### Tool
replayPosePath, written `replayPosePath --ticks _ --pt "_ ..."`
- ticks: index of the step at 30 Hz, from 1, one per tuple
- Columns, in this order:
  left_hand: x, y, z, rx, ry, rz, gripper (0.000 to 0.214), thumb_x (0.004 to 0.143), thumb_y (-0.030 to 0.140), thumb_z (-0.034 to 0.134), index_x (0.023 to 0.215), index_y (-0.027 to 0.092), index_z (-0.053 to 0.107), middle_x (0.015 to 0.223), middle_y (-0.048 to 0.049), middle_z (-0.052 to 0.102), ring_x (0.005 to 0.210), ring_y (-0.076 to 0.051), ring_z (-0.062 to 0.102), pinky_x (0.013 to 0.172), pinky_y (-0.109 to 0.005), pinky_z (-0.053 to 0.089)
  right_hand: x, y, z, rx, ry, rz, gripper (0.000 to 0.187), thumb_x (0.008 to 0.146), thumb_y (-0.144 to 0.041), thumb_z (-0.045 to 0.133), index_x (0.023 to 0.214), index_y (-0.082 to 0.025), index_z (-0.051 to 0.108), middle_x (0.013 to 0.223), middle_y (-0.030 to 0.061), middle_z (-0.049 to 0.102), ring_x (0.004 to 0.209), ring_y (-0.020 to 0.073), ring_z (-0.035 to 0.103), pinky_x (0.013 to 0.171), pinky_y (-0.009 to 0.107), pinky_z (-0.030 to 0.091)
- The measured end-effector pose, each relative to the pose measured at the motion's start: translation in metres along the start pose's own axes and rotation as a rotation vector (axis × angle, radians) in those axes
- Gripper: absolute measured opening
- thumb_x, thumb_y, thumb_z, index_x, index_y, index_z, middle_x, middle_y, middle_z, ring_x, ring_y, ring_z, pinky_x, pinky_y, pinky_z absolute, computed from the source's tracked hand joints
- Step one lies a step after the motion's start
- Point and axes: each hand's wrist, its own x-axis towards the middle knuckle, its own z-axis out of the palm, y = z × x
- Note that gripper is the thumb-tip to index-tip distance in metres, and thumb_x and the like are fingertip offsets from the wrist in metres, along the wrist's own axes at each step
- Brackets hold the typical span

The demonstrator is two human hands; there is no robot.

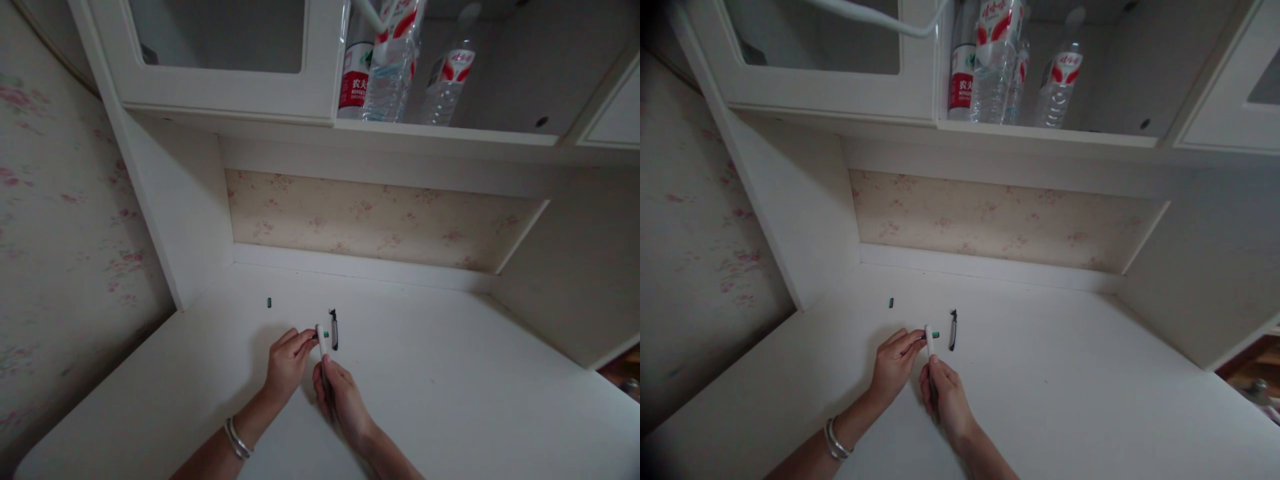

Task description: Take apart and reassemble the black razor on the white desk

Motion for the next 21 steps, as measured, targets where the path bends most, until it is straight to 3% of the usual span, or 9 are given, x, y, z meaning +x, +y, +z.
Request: replayPosePath --ticks 3,6,8,13,17,21 --pt "0.0001 0.0016 -0.0005 0.011 0.014 0.005 0.016 0.090 0.028 0.057 0.094 0.018 0.069 0.065 0.0000 0.053 0.053 -0.010 0.050 0.051 -0.017 0.042 0.0006 0.0011 -0.0015 0.046 0.034 -0.033 0.055 0.085 -0.069 0.063 0.084 -0.014 0.057 0.053 -0.0030 0.045 0.039 0.0100 0.032 0.034 0.015 0.024" --pt "-0.0005 0.0013 -0.0003 -0.016 -0.007 -0.004 0.018 0.091 0.028 0.055 0.094 0.018 0.069 0.066 -0.0004 0.053 0.055 -0.010 0.052 0.052 -0.017 0.042 0.0012 0.0025 -0.0023 0.043 -0.022 -0.068 0.051 0.089 -0.066 0.061 0.091 -0.016 0.056 0.056 -0.0033 0.046 0.039 0.0102 0.033 0.035 0.015 0.024" --pt "-0.0006 0.0005 -0.0001 -0.022 -0.021 -0.015 0.018 0.092 0.028 0.054 0.094 0.019 0.069 0.066 -0.0005 0.053 0.056 -0.010 0.053 0.053 -0.017 0.043 0.0015 0.0026 -0.0023 0.028 -0.055 -0.093 0.050 0.090 -0.065 0.060 0.090 -0.016 0.056 0.056 -0.0030 0.047 0.040 0.0103 0.034 0.035 0.015 0.024" --pt "0.0007 0.0014 -0.0003 -0.003 0.025 0.001 0.016 0.090 0.027 0.057 0.096 0.018 0.069 0.064 0.0004 0.052 0.054 -0.010 0.051 0.051 -0.017 0.042 0.0005 0.0014 -0.0031 0.026 0.004 -0.123 0.049 0.092 -0.063 0.061 0.081 -0.016 0.054 0.058 -0.0021 0.047 0.043 0.0105 0.035 0.039 0.016 0.027" --pt "0.0012 0.0011 -0.0004 -0.015 0.028 0.029 0.015 0.090 0.026 0.058 0.096 0.019 0.069 0.064 0.0006 0.053 0.054 -0.010 0.051 0.051 -0.016 0.042 -0.0010 0.0029 -0.0027 0.011 -0.110 -0.094 0.048 0.096 -0.060 0.055 0.080 -0.015 0.053 0.056 -0.0008 0.049 0.042 0.0108 0.035 0.040 0.017 0.027" --pt "0.0007 -0.0004 -0.0005 -0.019 0.050 0.021 0.014 0.089 0.025 0.060 0.098 0.020 0.069 0.065 0.0010 0.053 0.055 -0.009 0.051 0.052 -0.017 0.042 0.0004 0.0026 -0.0027 0.061 0.002 -0.090 0.049 0.091 -0.062 0.060 0.079 -0.017 0.050 0.057 -0.0031 0.046 0.041 0.0105 0.033 0.037 0.016 0.027"
